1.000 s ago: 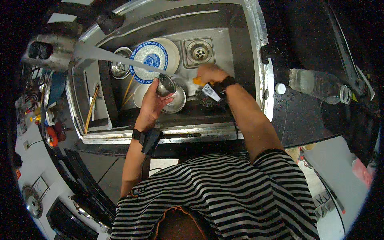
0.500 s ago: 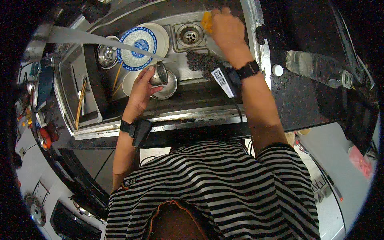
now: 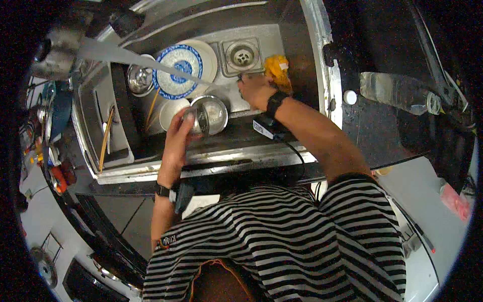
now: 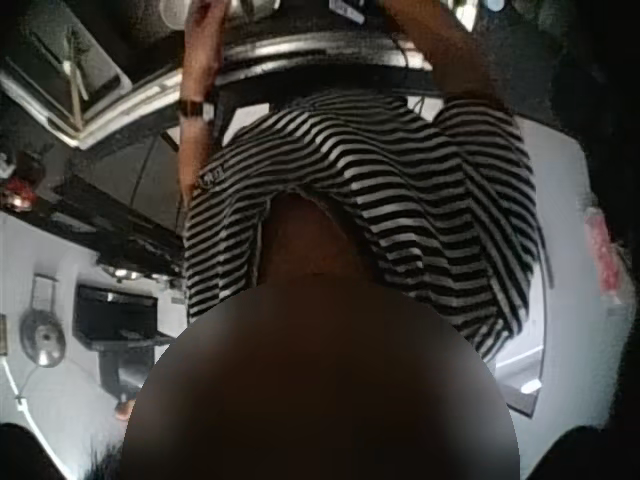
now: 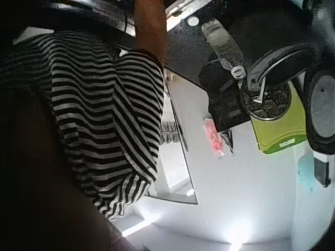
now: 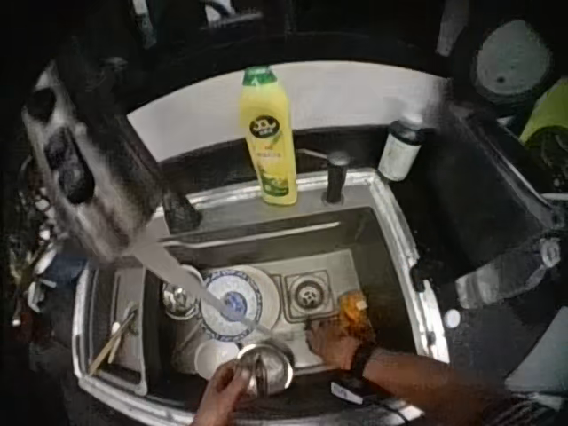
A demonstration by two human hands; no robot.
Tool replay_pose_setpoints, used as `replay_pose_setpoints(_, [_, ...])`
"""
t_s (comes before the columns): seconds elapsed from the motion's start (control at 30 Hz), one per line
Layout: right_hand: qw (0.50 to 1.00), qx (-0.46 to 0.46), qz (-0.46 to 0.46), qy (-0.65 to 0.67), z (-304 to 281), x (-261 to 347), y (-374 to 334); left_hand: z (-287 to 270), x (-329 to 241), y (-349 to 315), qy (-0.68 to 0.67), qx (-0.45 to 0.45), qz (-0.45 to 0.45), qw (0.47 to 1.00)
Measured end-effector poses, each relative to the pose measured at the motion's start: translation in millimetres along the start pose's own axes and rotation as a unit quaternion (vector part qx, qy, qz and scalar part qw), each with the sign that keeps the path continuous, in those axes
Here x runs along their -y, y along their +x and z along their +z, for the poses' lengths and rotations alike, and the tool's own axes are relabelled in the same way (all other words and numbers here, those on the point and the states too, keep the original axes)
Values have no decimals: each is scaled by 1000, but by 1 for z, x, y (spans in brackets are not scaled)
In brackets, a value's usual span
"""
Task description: The person washes several dishes in a kitchen sink using a yellow sponge and running water. They scrub and rinse a small metal bowl, a white bowl, a blue-and-white patterned plate, and a white cup, then place each item in the sink's drainboard.
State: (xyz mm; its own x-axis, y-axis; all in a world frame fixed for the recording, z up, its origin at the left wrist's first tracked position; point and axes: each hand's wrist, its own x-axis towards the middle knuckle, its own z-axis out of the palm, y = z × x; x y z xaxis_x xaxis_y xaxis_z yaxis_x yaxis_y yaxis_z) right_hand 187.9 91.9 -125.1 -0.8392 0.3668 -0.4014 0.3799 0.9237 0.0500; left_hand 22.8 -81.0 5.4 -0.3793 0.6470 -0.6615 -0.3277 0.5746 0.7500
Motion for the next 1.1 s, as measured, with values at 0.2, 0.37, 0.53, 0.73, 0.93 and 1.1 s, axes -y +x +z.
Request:
replay_pose_setpoints(0.2, [986,-98,68,112,24,-22,30,-19,6,-28,47,-30,117,992])
replay_pose_setpoints(0.37, [967,-184,118,131,6,-52,63,-28,14,-37,65,-55,144,986])
replay_pose_setpoints(0.53, [992,-61,29,106,34,-49,84,-27,21,-42,63,-68,185,978])
replay_pose_setpoints(0.73, [996,68,-62,-19,65,-61,131,-29,25,-35,100,-71,226,966])
replay_pose_setpoints(0.93, [975,171,-7,142,44,-75,153,-29,28,-35,176,-89,259,945])
replay_pose_setpoints(1.1, [984,49,-63,159,44,-103,138,-29,29,-36,157,-104,251,950])
